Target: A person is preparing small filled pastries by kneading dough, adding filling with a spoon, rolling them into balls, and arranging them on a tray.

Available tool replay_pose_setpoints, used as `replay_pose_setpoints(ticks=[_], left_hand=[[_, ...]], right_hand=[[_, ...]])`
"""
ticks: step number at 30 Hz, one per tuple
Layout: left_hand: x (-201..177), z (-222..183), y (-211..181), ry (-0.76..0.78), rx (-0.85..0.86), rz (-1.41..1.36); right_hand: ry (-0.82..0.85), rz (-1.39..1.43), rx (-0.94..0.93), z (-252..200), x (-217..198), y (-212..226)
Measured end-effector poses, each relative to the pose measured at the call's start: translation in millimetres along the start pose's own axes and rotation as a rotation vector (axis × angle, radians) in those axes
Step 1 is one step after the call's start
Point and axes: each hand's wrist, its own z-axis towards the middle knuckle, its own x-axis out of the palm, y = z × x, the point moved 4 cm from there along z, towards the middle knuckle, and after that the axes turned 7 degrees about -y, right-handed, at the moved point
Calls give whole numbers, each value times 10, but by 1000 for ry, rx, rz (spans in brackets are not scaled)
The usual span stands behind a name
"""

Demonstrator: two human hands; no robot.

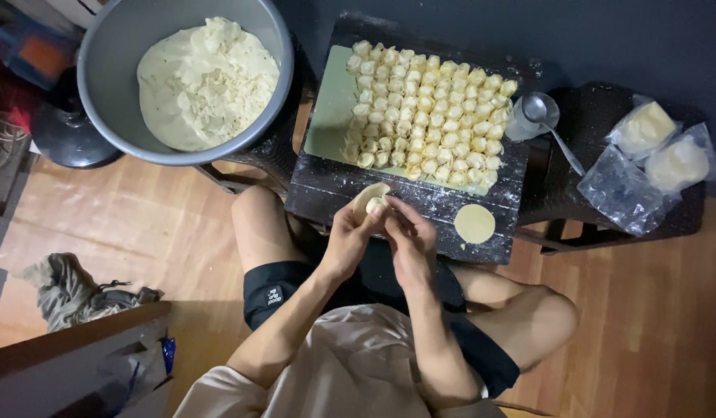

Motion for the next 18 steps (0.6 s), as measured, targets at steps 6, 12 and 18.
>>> replay_pose_setpoints(ticks=[6, 12, 18], left_hand=[[-6, -1, -38, 89, 123, 175], [-216, 148, 284, 49, 309, 233], [-116, 74, 179, -247, 218, 143]], right_hand=[[168, -154, -57, 83, -100, 136], [202, -234, -151, 190, -114, 299], [-6, -220, -173, 131, -117, 9]])
